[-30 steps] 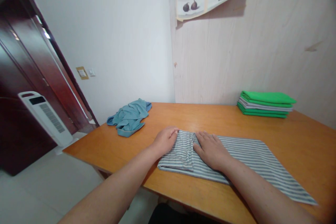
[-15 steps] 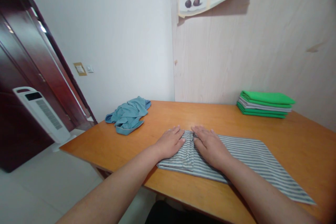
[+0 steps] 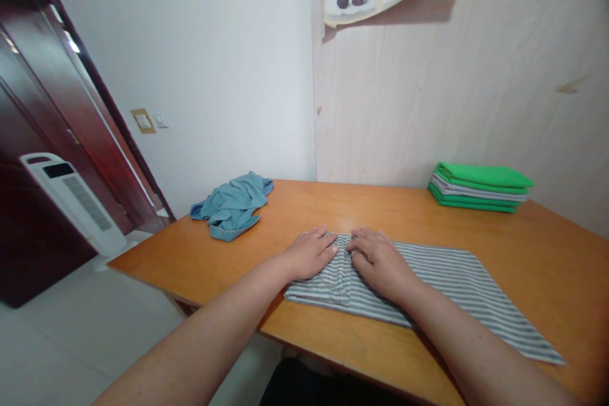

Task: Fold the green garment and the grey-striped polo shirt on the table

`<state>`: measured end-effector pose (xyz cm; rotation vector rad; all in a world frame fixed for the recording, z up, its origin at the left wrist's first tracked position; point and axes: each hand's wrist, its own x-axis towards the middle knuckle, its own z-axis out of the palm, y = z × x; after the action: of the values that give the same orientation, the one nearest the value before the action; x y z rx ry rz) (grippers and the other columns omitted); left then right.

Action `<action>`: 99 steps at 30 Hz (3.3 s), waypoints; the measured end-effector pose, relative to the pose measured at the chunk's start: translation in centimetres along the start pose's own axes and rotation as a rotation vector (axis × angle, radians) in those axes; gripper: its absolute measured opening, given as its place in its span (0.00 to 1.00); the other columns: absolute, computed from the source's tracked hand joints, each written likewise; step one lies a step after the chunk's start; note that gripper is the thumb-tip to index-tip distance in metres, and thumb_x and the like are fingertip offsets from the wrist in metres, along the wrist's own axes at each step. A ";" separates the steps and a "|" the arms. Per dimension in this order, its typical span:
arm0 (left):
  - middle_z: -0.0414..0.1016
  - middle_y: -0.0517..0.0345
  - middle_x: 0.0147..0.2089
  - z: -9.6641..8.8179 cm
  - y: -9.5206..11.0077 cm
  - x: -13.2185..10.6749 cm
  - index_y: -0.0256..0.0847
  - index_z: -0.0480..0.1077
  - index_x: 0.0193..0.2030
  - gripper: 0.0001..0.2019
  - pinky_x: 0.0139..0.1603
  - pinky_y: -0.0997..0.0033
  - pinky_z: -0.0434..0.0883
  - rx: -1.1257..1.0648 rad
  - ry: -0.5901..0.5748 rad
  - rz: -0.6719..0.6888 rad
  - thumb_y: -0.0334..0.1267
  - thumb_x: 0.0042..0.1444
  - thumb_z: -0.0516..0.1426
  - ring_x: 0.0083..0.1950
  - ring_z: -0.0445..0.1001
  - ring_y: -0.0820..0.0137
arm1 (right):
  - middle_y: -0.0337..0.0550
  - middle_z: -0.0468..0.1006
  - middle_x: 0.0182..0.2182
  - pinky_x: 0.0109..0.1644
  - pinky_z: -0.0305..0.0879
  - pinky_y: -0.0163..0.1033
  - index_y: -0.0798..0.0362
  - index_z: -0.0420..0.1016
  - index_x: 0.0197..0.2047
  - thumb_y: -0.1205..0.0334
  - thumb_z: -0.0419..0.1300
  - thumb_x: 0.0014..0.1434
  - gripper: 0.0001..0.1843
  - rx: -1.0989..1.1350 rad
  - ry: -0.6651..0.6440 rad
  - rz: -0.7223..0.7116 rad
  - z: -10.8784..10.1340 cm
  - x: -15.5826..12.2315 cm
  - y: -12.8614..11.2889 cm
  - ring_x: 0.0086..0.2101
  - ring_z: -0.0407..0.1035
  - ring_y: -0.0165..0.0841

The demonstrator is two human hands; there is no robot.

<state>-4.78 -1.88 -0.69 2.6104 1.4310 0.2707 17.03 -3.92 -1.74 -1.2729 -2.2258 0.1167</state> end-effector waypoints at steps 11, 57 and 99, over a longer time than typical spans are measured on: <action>0.51 0.45 0.75 0.7 0.1 -0.2 0.46 0.57 0.70 0.28 0.70 0.46 0.53 0.007 0.049 -0.014 0.54 0.69 0.43 0.73 0.53 0.52 | 0.45 0.80 0.48 0.63 0.58 0.48 0.49 0.75 0.35 0.68 0.57 0.53 0.08 0.113 -0.056 -0.130 -0.5 -0.4 -1.3 0.56 0.68 0.41; 0.77 0.50 0.54 -0.8 -2.8 0.3 0.40 0.72 0.52 0.18 0.60 0.61 0.68 -0.435 0.452 -0.083 0.44 0.69 0.45 0.56 0.74 0.63 | 0.45 0.80 0.41 0.51 0.66 0.44 0.49 0.74 0.37 0.62 0.51 0.59 0.10 0.191 0.046 0.049 -1.9 -0.2 -0.3 0.44 0.72 0.39; 0.81 0.48 0.38 -3.0 5.6 2.9 0.43 0.76 0.38 0.14 0.36 0.65 0.69 0.017 0.131 -0.393 0.46 0.56 0.53 0.41 0.78 0.56 | 0.40 0.78 0.27 0.36 0.60 0.37 0.51 0.76 0.33 0.56 0.52 0.59 0.13 0.318 0.118 0.336 -0.6 0.6 1.6 0.32 0.71 0.35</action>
<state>0.68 -2.28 3.70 2.2903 1.9527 0.3830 18.33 -2.70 -1.51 -1.4183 -1.7917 0.4894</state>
